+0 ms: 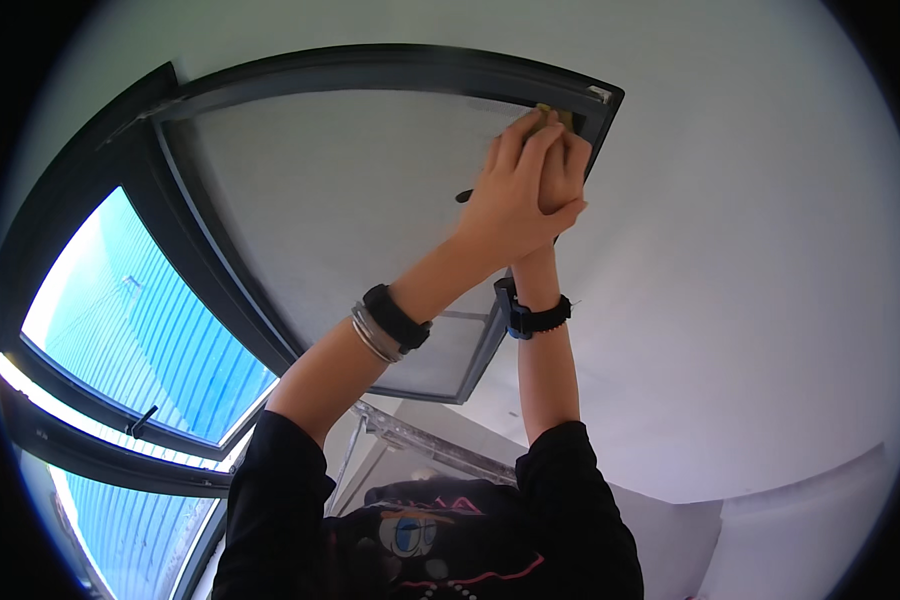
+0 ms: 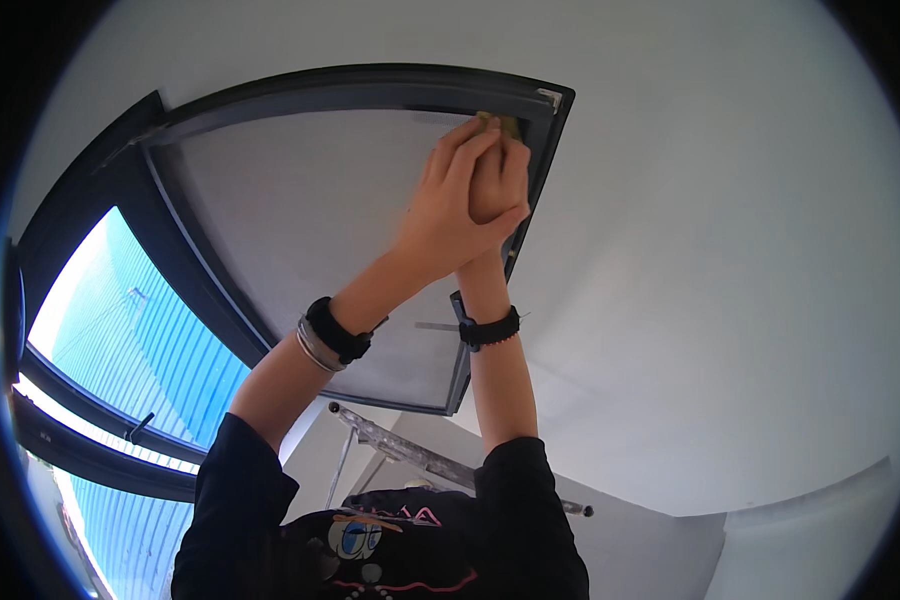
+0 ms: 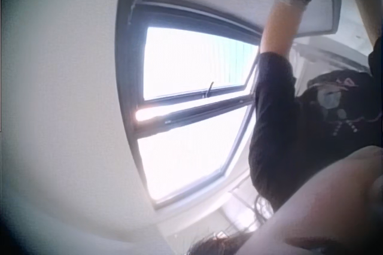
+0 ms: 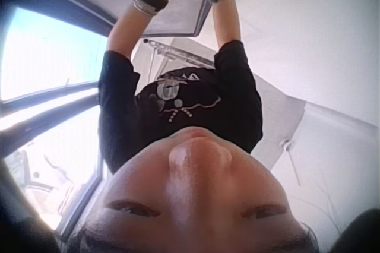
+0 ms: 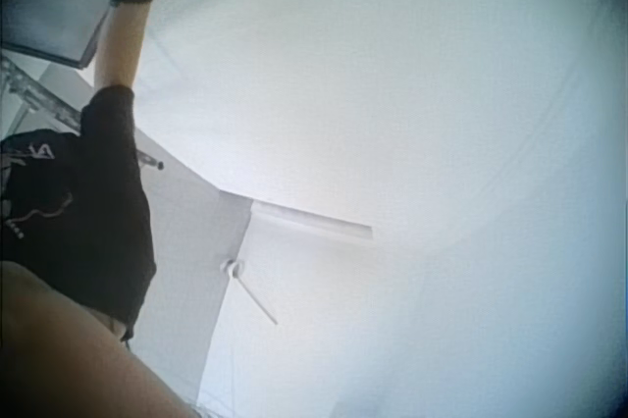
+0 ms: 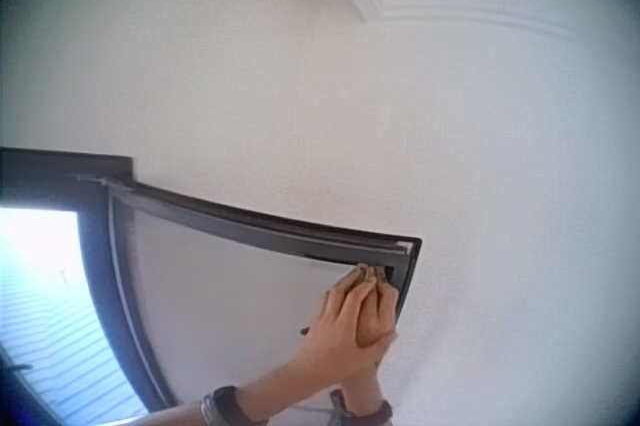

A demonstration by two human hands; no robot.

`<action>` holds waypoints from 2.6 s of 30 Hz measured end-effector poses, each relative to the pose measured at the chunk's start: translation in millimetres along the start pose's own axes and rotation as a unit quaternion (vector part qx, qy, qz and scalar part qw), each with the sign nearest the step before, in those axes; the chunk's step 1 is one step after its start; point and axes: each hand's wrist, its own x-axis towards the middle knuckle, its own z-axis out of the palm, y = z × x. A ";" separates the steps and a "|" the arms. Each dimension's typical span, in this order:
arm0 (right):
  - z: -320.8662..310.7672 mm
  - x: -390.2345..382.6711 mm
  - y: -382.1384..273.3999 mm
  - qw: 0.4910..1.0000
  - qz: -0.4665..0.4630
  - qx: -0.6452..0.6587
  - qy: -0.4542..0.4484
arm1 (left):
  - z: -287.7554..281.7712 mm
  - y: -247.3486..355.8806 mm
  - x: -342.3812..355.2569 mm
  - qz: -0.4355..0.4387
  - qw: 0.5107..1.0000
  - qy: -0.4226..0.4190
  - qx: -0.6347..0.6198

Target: The person climbs a metal scaffold and uses a yellow cloth to wipe the frame and screen of a large, open skylight window. They clean the edges and corners of the window frame thoroughly.

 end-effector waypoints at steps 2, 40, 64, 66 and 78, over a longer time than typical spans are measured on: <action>-2.8 1.4 5.8 1.000 0.001 -0.007 0.002 | 5.7 4.5 1.0 -0.002 1.000 -0.003 0.007; 62.8 10.3 -90.1 0.993 -0.110 0.044 0.021 | -90.4 -46.4 -22.1 -0.135 0.987 0.072 0.047; 88.0 28.1 -171.3 0.962 -0.220 0.160 -0.004 | -168.3 -80.6 -42.3 -0.201 0.965 0.127 0.114; 90.4 28.3 -178.8 0.958 -0.222 0.182 -0.018 | -173.6 -83.8 -43.4 -0.219 0.961 0.139 0.097; 115.5 26.8 -223.2 0.945 -0.249 0.206 -0.052 | -204.0 -104.6 -49.2 -0.272 0.943 0.167 0.097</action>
